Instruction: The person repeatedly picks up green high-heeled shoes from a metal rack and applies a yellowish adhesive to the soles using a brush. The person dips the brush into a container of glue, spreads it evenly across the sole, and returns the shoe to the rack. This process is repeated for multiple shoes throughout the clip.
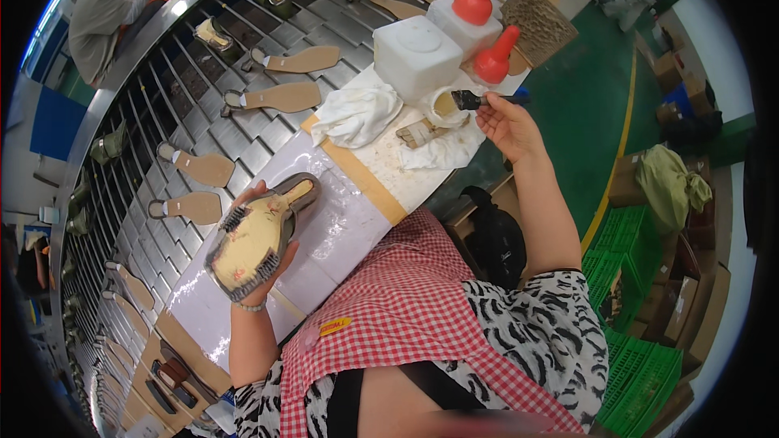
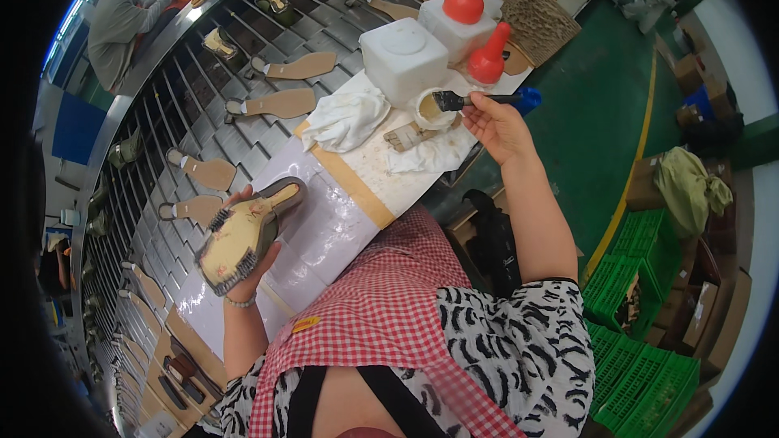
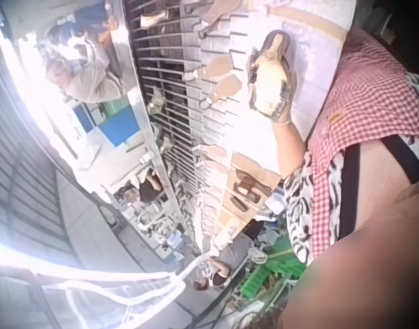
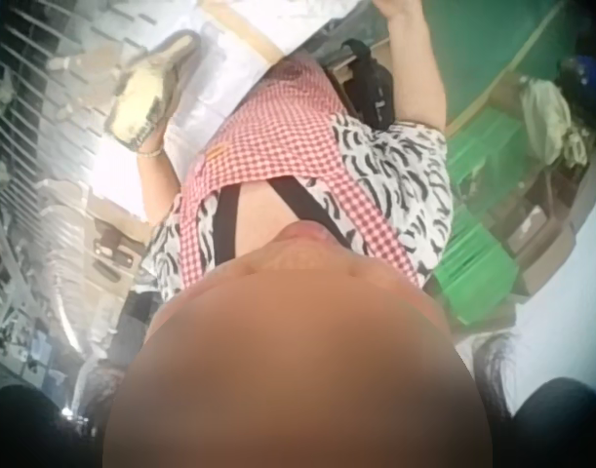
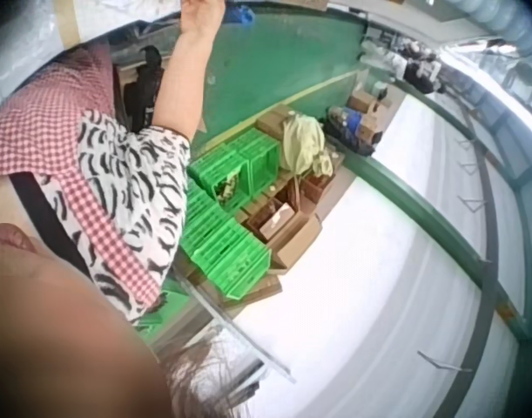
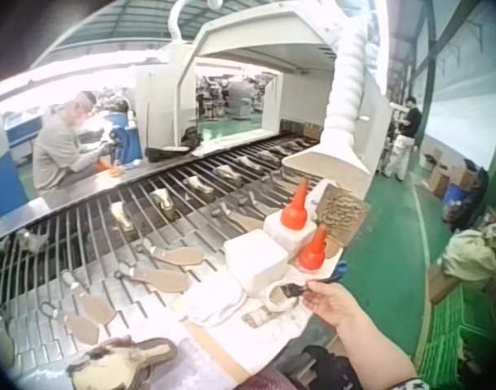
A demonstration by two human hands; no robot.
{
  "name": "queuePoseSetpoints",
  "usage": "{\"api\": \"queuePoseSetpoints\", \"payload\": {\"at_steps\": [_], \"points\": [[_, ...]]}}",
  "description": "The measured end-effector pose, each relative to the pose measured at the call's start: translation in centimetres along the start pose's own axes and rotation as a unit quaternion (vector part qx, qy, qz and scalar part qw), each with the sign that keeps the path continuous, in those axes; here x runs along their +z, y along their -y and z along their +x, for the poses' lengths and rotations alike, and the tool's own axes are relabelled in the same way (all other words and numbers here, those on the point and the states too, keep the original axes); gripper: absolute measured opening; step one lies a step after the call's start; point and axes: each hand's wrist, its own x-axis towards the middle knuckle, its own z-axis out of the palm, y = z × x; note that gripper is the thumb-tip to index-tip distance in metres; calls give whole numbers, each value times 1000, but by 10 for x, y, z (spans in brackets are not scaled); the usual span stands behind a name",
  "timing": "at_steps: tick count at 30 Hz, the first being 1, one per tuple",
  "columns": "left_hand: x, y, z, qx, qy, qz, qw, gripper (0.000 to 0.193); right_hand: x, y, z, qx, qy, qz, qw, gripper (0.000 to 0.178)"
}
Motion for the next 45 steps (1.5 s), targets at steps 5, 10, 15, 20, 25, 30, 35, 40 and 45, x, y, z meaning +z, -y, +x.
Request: {"api": "queuePoseSetpoints", "payload": {"at_steps": [5, 10, 15, 20, 25, 30, 35, 40, 45], "points": [[15, -15, -8, 8, -17, 84, 996, 80, -8, -19, 15, 59, -70, 89, 992, 27], [36, -26, -14, 33, -48, 176, 983, 82, -14, -21, 23, 109, -95, 128, 981, 28], [54, -21, -25, -28, -92, 75, 992, 85, 16, 2, -23, 28, 80, 140, 987, 24], [67, 1, -37, -3, -99, -3, 995, 85, 92, -24, -94, -90, 279, 10, 956, 17], [68, 6, -48, -4, -88, 5, 996, 84, 137, -67, -144, -82, 347, -152, 922, 20], [70, 11, -52, 50, -88, 65, 993, 82, 150, -87, -152, -83, 367, -224, 899, 20], [71, 21, -54, 31, -72, -9, 997, 82, 151, -91, -152, -245, 349, -265, 865, 19], [73, 20, -57, 52, -88, -34, 994, 81, 148, -87, -158, -268, 396, -301, 825, 20], [72, 19, -56, 70, -90, 9, 993, 82, 153, -92, -159, -212, 385, -233, 868, 16]]}}
